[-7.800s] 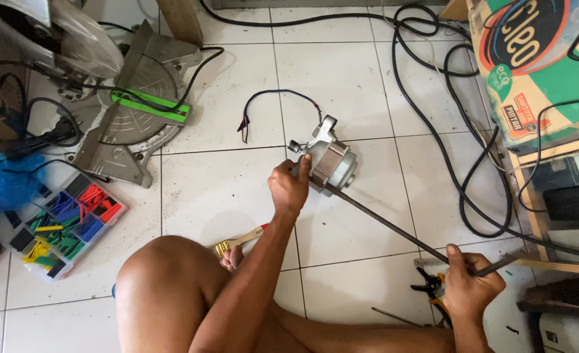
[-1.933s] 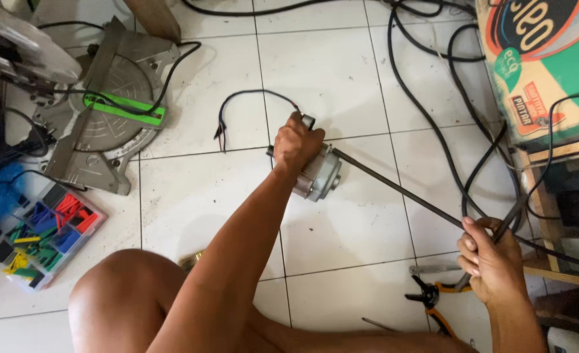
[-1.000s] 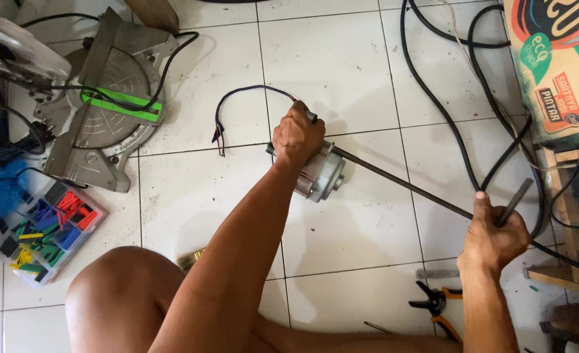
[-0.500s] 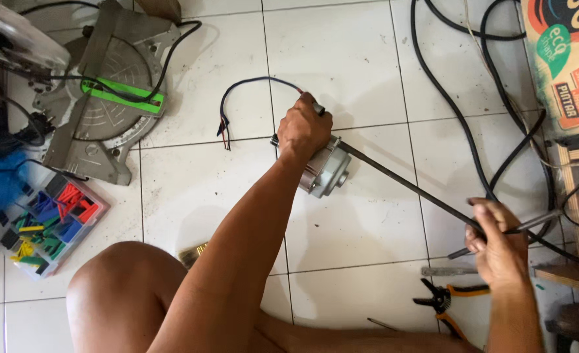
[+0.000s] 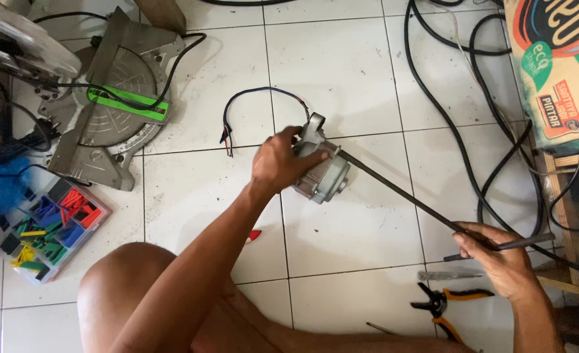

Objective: The person sits on the floor and uses a long metal rod to rotate the shaft of a small electric motor. They then use a screwdriver to tighten screws on the motor's mounting bracket and casing.

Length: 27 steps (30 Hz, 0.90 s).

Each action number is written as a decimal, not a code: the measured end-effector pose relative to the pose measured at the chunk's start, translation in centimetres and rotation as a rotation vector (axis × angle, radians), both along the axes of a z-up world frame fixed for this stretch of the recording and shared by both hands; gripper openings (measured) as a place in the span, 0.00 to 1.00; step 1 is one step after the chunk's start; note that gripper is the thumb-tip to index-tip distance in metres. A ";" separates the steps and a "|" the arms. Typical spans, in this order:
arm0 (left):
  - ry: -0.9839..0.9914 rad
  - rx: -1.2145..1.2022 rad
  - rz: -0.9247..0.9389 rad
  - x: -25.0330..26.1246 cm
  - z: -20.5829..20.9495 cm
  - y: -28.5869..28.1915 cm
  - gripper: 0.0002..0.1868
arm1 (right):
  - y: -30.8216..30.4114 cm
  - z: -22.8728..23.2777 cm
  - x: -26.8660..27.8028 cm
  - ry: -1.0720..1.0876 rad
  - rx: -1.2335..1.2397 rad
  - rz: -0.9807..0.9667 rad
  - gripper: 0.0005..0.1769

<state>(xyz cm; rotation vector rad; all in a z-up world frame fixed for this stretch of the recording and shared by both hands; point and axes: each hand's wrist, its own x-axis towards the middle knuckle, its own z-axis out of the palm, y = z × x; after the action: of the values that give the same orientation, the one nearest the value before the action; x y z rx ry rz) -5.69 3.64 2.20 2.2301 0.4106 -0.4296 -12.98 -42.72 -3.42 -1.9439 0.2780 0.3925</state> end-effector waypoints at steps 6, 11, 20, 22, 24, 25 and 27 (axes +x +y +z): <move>-0.084 -0.340 0.164 -0.9 -2.0 0.6 0.32 | 1.7 3.5 0.5 0.017 -0.433 0.148 0.24; -0.072 -0.447 0.171 -0.8 -1.7 0.8 0.30 | 0.9 3.0 0.6 -0.578 -0.498 0.489 0.19; -0.128 -0.491 0.104 -0.5 -3.4 0.8 0.28 | -1.0 2.5 -0.1 -0.976 -1.662 0.883 0.36; -0.109 -0.486 0.094 -0.6 -3.7 0.8 0.27 | -1.9 2.1 0.1 -1.025 -1.736 0.879 0.35; -0.182 -0.524 0.079 -0.4 -4.6 0.8 0.27 | -2.6 2.2 0.3 -1.168 -1.649 0.795 0.35; -0.181 -0.524 0.080 -0.4 -4.6 0.8 0.27 | -1.8 3.3 -0.3 -1.168 -1.649 0.795 0.35; -0.224 -0.532 0.060 -0.6 -4.7 0.8 0.24 | -0.3 5.5 -1.4 -1.108 -1.408 0.737 0.26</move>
<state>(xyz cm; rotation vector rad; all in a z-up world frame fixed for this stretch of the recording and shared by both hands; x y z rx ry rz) -6.25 4.43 -2.50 1.7187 0.2110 -0.2188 -14.37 -43.02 2.11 -3.2097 -1.2311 -0.6864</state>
